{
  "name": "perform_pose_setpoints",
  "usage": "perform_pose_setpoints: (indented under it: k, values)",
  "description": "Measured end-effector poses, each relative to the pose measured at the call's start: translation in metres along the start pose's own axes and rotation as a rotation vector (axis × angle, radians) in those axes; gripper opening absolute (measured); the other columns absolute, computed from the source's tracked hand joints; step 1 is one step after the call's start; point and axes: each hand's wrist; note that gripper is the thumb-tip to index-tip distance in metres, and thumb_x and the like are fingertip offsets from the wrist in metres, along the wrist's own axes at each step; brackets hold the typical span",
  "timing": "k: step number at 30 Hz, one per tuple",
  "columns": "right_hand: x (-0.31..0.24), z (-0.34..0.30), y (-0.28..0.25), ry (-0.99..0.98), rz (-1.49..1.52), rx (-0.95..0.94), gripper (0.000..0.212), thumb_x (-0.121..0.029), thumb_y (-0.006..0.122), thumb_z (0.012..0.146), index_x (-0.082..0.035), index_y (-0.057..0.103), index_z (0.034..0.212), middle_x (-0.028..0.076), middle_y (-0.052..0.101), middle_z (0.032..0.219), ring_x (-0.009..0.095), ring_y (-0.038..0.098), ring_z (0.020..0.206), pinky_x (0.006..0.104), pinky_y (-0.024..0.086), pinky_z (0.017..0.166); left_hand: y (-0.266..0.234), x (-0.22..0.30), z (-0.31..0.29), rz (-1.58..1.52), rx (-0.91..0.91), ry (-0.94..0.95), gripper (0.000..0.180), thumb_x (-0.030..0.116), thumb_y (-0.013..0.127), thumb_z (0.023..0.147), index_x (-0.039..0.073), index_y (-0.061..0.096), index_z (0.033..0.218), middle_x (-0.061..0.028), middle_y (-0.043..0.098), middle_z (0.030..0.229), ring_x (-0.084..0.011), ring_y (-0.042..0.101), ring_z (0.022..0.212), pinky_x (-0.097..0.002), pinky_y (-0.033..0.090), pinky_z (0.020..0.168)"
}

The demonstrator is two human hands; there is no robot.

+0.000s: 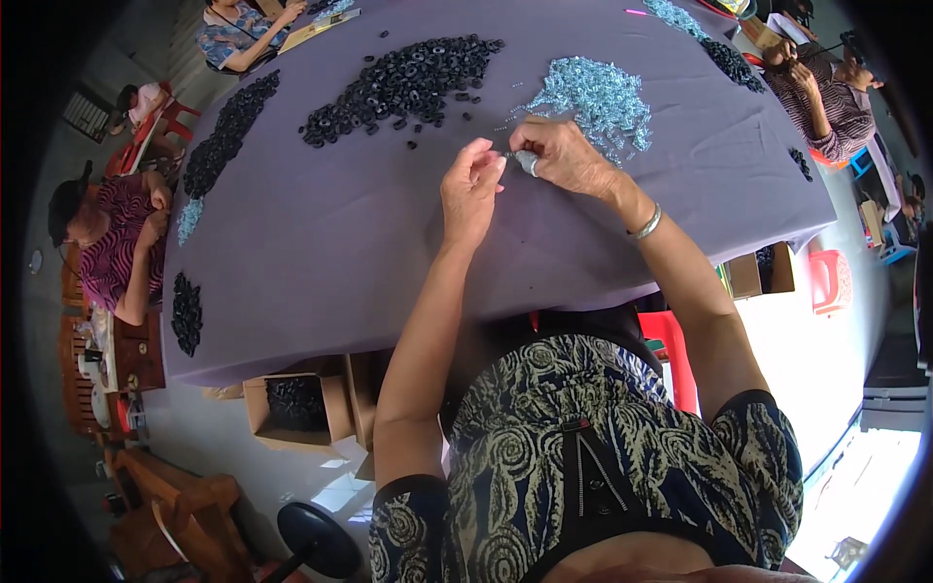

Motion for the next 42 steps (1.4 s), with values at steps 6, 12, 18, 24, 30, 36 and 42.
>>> perform_pose_setpoints:
  k: [6,12,18,24,30,36,42]
  values:
    - [-0.021,-0.009,0.007,-0.058,-0.083,0.054,0.010,0.001,0.063,0.076,-0.002,0.060,0.085,0.009,0.060,0.082,0.029,0.063,0.072,0.0372,0.052,0.063,-0.005,-0.002,-0.002,-0.055,-0.065,-0.041,0.019,0.006,0.064,0.089,0.001,0.063,0.108,-0.0065,0.065,0.094,-0.0118,0.064,0.077,-0.0232,0.049,0.060]
    - [-0.011,-0.020,0.011,0.108,0.293,0.178,0.013,-0.005,0.059,0.090,-0.002,0.063,0.101,0.004,0.062,0.085,0.011,0.059,0.073,0.0281,0.050,0.064,-0.003,0.000,-0.004,-0.115,-0.069,-0.039,0.019,0.002,0.063,0.089,0.000,0.064,0.108,-0.0064,0.066,0.093,-0.0117,0.064,0.078,-0.0228,0.048,0.061]
    - [-0.015,-0.025,0.009,0.329,0.197,-0.022,0.028,-0.025,0.051,0.096,-0.001,0.064,0.095,0.009,0.061,0.073,0.019,0.057,0.064,0.0329,0.048,0.063,-0.002,0.000,-0.007,-0.047,-0.116,0.031,0.024,0.003,0.063,0.089,0.000,0.062,0.113,-0.0069,0.067,0.091,-0.0110,0.063,0.079,-0.0235,0.049,0.064]
    - [-0.009,-0.027,0.009,0.245,0.215,0.014,0.028,-0.026,0.051,0.094,-0.001,0.063,0.090,0.015,0.062,0.074,0.030,0.057,0.065,0.0405,0.047,0.066,0.000,0.002,-0.007,0.001,-0.161,0.077,0.026,0.004,0.065,0.088,0.000,0.062,0.114,-0.0054,0.067,0.089,-0.0100,0.062,0.078,-0.0236,0.049,0.064]
    - [-0.013,-0.030,0.009,0.230,0.206,0.023,0.026,-0.024,0.052,0.093,0.000,0.062,0.089,0.015,0.061,0.072,0.028,0.057,0.066,0.0384,0.048,0.067,-0.001,0.005,-0.008,-0.091,-0.166,0.021,0.025,0.003,0.064,0.089,0.001,0.062,0.113,-0.0030,0.064,0.085,-0.0084,0.059,0.074,-0.0229,0.048,0.063]
    - [-0.020,-0.031,0.013,0.351,0.421,-0.011,0.026,-0.024,0.051,0.095,-0.002,0.061,0.085,0.007,0.057,0.068,0.018,0.055,0.065,0.0316,0.046,0.065,-0.002,0.005,-0.008,-0.105,-0.179,0.094,0.023,0.003,0.060,0.091,0.002,0.062,0.114,-0.0001,0.060,0.081,-0.0061,0.052,0.070,-0.0208,0.044,0.062]
    - [-0.022,-0.032,0.016,0.219,0.129,0.088,0.018,-0.018,0.055,0.091,-0.002,0.063,0.087,0.015,0.061,0.071,0.030,0.059,0.063,0.0371,0.049,0.065,-0.001,0.002,-0.008,-0.036,-0.176,0.083,0.024,0.004,0.058,0.092,0.003,0.062,0.116,0.0003,0.059,0.083,-0.0050,0.050,0.070,-0.0201,0.043,0.062]
Point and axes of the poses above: each hand's wrist, its own z-axis towards the middle knuckle, its own y-axis out of the palm, x = y × z
